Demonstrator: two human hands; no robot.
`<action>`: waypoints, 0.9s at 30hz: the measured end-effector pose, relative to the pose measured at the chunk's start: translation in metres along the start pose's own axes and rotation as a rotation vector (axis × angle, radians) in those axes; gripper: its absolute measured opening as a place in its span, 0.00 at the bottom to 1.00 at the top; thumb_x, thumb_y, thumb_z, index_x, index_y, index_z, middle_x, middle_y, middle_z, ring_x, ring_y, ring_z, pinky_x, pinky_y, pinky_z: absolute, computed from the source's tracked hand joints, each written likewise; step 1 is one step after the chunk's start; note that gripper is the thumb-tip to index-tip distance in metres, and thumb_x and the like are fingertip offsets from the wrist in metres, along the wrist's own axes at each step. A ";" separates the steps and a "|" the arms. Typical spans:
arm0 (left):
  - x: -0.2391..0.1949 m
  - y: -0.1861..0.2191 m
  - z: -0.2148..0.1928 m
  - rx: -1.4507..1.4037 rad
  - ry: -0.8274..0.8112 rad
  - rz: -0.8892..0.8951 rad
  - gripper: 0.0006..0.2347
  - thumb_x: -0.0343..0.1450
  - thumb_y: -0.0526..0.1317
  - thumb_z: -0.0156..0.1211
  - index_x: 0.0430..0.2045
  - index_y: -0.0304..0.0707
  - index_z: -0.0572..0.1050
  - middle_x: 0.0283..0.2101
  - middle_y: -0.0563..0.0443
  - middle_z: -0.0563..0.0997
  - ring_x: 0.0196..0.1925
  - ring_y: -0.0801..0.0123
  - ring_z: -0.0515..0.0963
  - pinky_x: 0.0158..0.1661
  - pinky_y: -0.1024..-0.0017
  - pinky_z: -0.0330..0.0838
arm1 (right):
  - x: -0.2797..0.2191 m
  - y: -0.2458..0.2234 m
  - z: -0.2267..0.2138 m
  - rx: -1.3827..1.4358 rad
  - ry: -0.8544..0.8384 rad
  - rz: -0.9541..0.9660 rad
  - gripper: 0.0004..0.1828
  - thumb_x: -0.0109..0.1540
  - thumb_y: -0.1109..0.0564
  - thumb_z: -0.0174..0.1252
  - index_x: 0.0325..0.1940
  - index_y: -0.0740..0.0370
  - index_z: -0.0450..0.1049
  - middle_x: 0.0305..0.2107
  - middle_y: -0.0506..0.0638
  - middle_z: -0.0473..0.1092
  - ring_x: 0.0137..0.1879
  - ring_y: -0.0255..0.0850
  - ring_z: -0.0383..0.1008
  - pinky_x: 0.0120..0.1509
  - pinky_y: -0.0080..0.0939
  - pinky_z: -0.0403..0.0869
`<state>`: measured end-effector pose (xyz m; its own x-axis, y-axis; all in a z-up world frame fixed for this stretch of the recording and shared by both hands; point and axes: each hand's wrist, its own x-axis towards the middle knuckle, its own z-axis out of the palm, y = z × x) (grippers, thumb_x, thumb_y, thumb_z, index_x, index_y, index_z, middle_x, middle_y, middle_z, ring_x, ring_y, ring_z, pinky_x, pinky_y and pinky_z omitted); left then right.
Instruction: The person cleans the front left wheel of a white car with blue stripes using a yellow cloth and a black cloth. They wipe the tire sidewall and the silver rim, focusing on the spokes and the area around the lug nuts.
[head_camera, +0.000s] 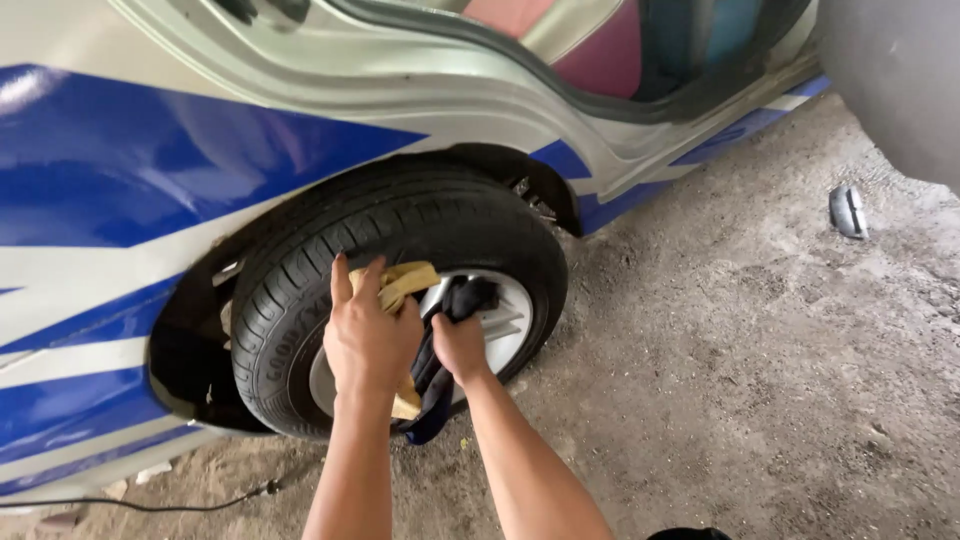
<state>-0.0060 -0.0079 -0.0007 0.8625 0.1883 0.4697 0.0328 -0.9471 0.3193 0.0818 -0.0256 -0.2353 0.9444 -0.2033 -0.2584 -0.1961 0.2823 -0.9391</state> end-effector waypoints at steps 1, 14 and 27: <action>-0.002 0.002 0.002 -0.003 0.007 -0.004 0.24 0.60 0.43 0.61 0.53 0.53 0.78 0.69 0.42 0.65 0.41 0.34 0.82 0.40 0.49 0.79 | -0.007 -0.005 -0.002 -0.004 -0.005 -0.007 0.21 0.56 0.49 0.56 0.41 0.70 0.79 0.34 0.63 0.77 0.52 0.55 0.78 0.47 0.57 0.73; -0.007 0.038 0.014 0.200 -0.153 -0.085 0.29 0.60 0.44 0.65 0.61 0.56 0.69 0.76 0.33 0.44 0.38 0.30 0.84 0.39 0.46 0.81 | -0.050 -0.113 -0.072 -0.422 -0.088 0.028 0.30 0.51 0.47 0.58 0.53 0.68 0.72 0.46 0.66 0.72 0.61 0.62 0.66 0.65 0.58 0.62; 0.008 0.029 -0.030 0.329 -0.376 -0.013 0.34 0.63 0.44 0.61 0.68 0.52 0.59 0.73 0.32 0.56 0.41 0.33 0.84 0.37 0.50 0.80 | 0.000 -0.080 -0.070 -0.355 0.263 0.169 0.29 0.59 0.49 0.52 0.63 0.62 0.72 0.49 0.57 0.76 0.59 0.51 0.75 0.60 0.54 0.76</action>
<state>-0.0131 -0.0257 0.0374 0.9813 0.1511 0.1193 0.1499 -0.9885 0.0184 0.0789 -0.1139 -0.1756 0.8014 -0.4256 -0.4202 -0.4630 0.0032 -0.8863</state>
